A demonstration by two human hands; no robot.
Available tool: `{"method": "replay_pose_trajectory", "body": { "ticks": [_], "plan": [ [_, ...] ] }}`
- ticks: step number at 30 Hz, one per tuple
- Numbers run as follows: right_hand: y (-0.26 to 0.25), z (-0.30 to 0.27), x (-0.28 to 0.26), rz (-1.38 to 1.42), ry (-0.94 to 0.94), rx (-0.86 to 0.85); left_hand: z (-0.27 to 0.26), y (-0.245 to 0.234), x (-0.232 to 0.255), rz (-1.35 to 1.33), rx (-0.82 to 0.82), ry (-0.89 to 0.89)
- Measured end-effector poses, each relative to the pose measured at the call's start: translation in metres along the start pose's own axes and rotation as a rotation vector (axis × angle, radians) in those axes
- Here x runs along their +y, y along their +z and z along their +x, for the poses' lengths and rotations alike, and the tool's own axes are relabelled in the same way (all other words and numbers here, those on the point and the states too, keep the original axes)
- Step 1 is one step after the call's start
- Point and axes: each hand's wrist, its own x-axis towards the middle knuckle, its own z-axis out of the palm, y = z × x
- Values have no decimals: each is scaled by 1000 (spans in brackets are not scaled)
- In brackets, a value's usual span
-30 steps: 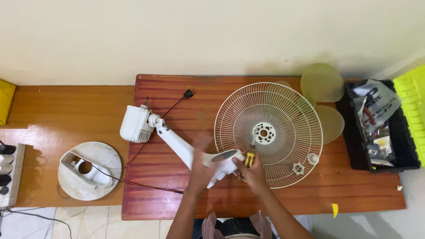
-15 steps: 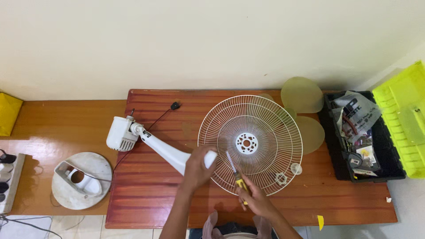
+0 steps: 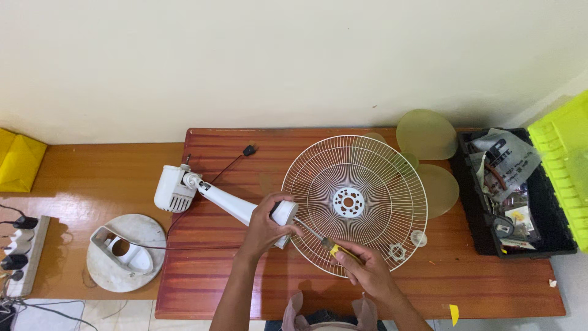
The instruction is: The person disassembles a white electric fan on a wooden table. They remove the front grille, unscrew and remove the fan blades, detach the motor housing from the stand, and open the base casing with a screwdriver. The person then begins to reassemble the motor housing onto the stand.
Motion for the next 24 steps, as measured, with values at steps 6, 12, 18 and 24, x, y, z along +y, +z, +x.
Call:
{"method": "replay_pose_trajectory", "body": {
  "ticks": [6,12,18,24],
  "plan": [
    [0,9,-10,-11,15,-6,4,2,-4,33,-1,-29],
    [1,17,-11,-14,11,-37,4,3,1,42,-12,-95],
    [-5,21,-20,142,209,-92,1,1,4,24,-21,-101],
    [-17,22,-27,161,282,-154,-6,3,-1,43,-43,-53]
  ]
}}
